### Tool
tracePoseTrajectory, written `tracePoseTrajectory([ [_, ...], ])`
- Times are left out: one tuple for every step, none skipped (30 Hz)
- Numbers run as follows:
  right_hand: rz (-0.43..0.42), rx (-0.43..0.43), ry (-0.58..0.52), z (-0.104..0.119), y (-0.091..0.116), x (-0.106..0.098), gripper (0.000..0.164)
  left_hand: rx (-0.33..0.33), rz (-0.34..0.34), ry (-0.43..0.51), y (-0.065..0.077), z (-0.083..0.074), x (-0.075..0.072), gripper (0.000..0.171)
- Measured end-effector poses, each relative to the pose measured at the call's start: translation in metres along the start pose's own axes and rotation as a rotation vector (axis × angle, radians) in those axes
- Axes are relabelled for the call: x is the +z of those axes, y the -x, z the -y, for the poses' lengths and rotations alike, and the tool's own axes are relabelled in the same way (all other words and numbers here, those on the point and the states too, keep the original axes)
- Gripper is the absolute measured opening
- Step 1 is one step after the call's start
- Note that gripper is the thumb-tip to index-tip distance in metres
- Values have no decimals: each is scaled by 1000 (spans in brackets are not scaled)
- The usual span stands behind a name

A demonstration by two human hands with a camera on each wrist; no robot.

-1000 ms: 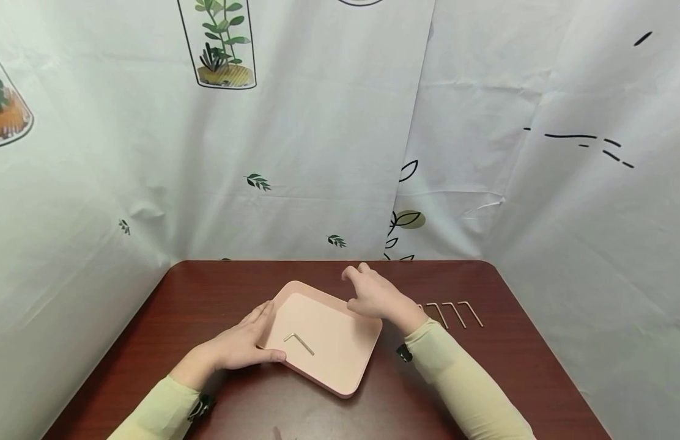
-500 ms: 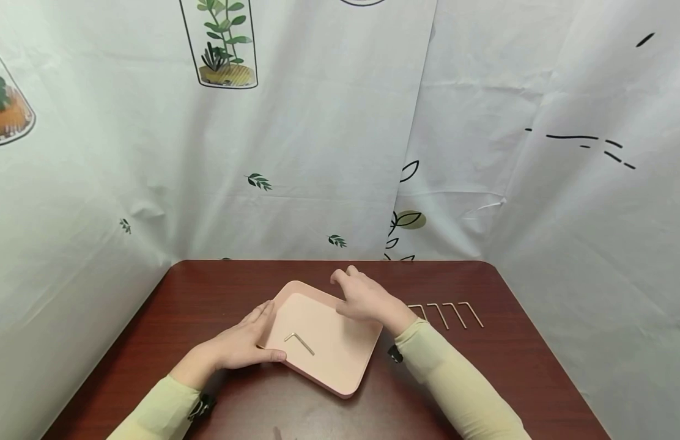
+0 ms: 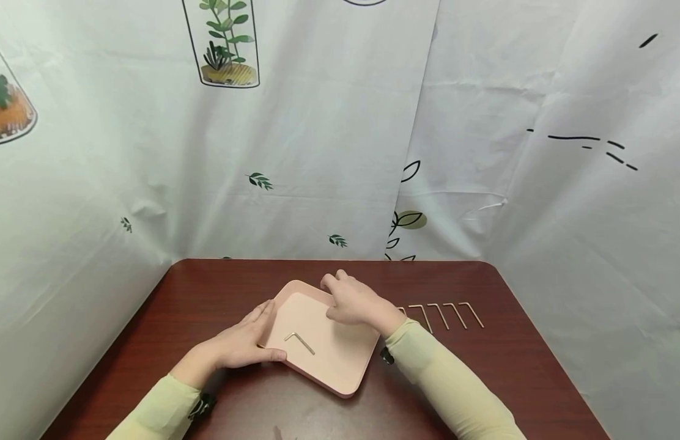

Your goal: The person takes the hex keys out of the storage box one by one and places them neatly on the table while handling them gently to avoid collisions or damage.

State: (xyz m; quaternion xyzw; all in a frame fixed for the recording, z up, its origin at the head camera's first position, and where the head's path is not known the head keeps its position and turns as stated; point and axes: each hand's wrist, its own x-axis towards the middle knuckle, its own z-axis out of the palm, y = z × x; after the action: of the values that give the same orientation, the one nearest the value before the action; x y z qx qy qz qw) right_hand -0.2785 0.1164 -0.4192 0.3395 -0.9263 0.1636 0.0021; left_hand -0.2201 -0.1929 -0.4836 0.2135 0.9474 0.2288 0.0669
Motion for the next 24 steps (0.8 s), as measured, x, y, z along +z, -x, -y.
tracePoseTrajectory([
  [2,-4,1,1,-1,1,48,-1,0,1,0,0,0,136],
  [4,-9,1,3,-1,1,48,-1,-1,2,0,0,0,136],
  [6,-13,2,3,-2,2,48,-1,-1,2,0,0,0,136],
  [7,-16,1,4,-3,3,48,-2,-1,1,0,0,0,136],
  [11,-18,1,6,-4,3,49,-2,-2,2,0,0,1,137],
  [15,-19,-1,6,-5,4,50,-3,-1,2,0,0,1,137],
  [19,-19,-2,8,-6,5,50,-3,-2,2,-1,1,1,137],
  [23,-17,-4,9,-6,5,51,-2,-2,1,-1,1,1,137],
  [27,-16,-3,10,-7,6,51,-2,-1,1,-1,1,1,137],
  [30,-15,-1,11,-8,6,51,0,-1,0,-1,0,0,137],
  [32,-15,0,12,-8,7,51,3,-2,1,-1,0,0,137],
  [34,-15,5,13,-9,7,51,5,-2,0,-1,0,0,136],
  [36,-17,10,14,-9,8,51,6,-3,0,-1,0,0,136],
  [40,-18,13,15,-10,9,51,7,-3,1,-1,0,0,136],
  [43,-19,17,16,-11,10,51,7,-3,2,0,0,0,136],
  [48,-21,17,17,-12,10,50,7,-3,2,0,0,0,136],
  [53,-24,18,18,-12,11,50,7,-3,3,0,0,0,136],
  [58,-25,20,19,-13,12,49,6,-4,3,0,0,0,137],
  [64,-26,20,20,-14,13,49,5,-5,4,0,0,0,137],
  [70,-26,21,22,-15,13,48,4,-5,3,0,0,1,137],
  [75,-28,24,23,-15,14,48,5,-7,3,1,0,1,137],
  [79,-29,27,24,-16,15,48,5,-7,1,1,0,1,137],
  [84,-28,28,25,-17,16,48,6,-8,1,1,0,1,137],
  [89,-27,28,26,-18,17,48,5,-7,-1,1,-1,1,137],
])
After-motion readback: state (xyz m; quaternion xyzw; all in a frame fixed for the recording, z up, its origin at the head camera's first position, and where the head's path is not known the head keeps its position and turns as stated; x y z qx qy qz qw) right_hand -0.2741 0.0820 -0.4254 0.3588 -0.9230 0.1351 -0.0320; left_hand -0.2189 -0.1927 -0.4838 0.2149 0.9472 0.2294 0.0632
